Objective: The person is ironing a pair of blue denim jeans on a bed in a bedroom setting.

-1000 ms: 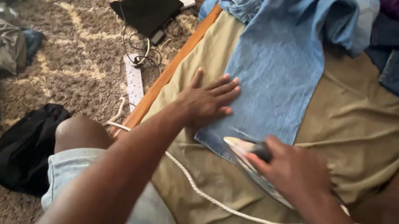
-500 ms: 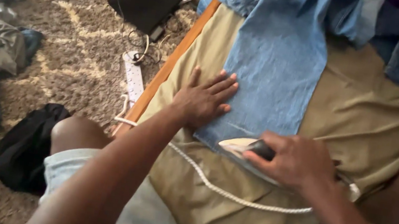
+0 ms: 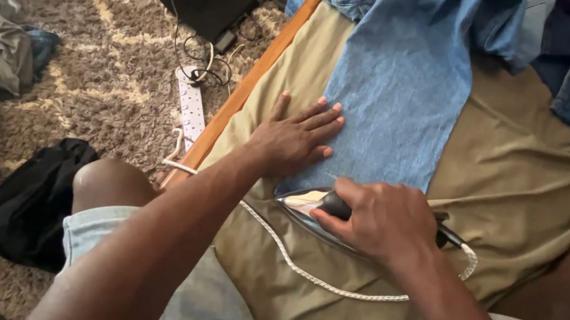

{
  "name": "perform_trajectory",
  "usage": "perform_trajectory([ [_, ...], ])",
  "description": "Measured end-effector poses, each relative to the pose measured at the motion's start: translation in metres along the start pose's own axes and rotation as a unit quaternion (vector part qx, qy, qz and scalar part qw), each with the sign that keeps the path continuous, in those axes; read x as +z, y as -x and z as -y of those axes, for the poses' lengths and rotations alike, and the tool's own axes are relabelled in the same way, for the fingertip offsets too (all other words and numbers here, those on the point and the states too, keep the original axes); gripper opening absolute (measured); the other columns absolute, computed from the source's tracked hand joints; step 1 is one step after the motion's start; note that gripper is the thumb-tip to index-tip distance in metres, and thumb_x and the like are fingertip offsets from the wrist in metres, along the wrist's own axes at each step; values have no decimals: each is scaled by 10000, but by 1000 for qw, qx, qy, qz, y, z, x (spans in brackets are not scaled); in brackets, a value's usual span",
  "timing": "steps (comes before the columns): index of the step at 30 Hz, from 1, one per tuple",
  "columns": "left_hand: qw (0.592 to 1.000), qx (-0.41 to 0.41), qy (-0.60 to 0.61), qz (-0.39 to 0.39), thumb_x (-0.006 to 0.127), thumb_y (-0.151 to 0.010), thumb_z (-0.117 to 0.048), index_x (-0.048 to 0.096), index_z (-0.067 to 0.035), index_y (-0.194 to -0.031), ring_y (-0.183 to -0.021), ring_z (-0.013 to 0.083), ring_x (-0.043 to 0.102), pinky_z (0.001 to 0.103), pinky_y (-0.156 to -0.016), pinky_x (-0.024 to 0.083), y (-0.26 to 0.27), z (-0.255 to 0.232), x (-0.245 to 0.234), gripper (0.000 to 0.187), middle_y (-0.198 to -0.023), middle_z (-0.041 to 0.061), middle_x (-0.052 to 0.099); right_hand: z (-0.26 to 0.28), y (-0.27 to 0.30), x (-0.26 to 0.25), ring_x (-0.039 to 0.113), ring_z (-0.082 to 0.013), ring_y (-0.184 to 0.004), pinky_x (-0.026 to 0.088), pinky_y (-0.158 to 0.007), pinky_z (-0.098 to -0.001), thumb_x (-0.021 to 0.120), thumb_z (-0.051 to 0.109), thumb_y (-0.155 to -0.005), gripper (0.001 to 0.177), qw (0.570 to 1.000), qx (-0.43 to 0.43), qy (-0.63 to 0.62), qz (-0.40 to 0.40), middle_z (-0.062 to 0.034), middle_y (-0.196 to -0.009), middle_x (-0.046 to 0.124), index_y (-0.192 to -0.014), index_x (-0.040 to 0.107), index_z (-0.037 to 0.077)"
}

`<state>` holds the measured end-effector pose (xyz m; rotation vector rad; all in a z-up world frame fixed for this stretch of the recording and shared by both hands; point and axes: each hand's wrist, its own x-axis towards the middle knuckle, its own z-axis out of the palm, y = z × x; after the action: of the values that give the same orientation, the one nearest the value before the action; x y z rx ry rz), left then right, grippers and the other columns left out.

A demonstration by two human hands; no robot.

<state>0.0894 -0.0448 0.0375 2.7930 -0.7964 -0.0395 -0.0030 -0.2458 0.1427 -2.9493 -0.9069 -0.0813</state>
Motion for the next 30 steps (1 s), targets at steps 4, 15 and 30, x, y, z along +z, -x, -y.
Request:
perform_trajectory([
  [4,1000,11,14,-23,365,-1046,-492,333,-232,-1587,-1570,185,127,673,-1208,44,1,5,7,601,-1693,-49,214,-4,4,-4,712,-373,-671,542,-565,-529,638,723,-794,550,998,50,-17,46,-114,-701,725,-857,655,177],
  [15,979,-162,62,-105,415,-1019,-359,402,-203,-1556,-1566,218,192,624,-1232,66,40,-31,20,560,-1668,-45,309,-45,23,32,656,-329,-715,517,-568,-482,661,508,-892,592,901,329,-270,89,-141,-879,719,-1365,477,204],
  [30,980,-92,52,-171,504,-1002,-360,546,-242,-1466,-1522,283,284,612,-1208,158,75,-32,10,481,-1618,52,401,-23,21,40,500,-147,-410,450,-345,-362,586,242,-971,416,715,371,-582,-107,-49,-702,504,-1361,452,192],
])
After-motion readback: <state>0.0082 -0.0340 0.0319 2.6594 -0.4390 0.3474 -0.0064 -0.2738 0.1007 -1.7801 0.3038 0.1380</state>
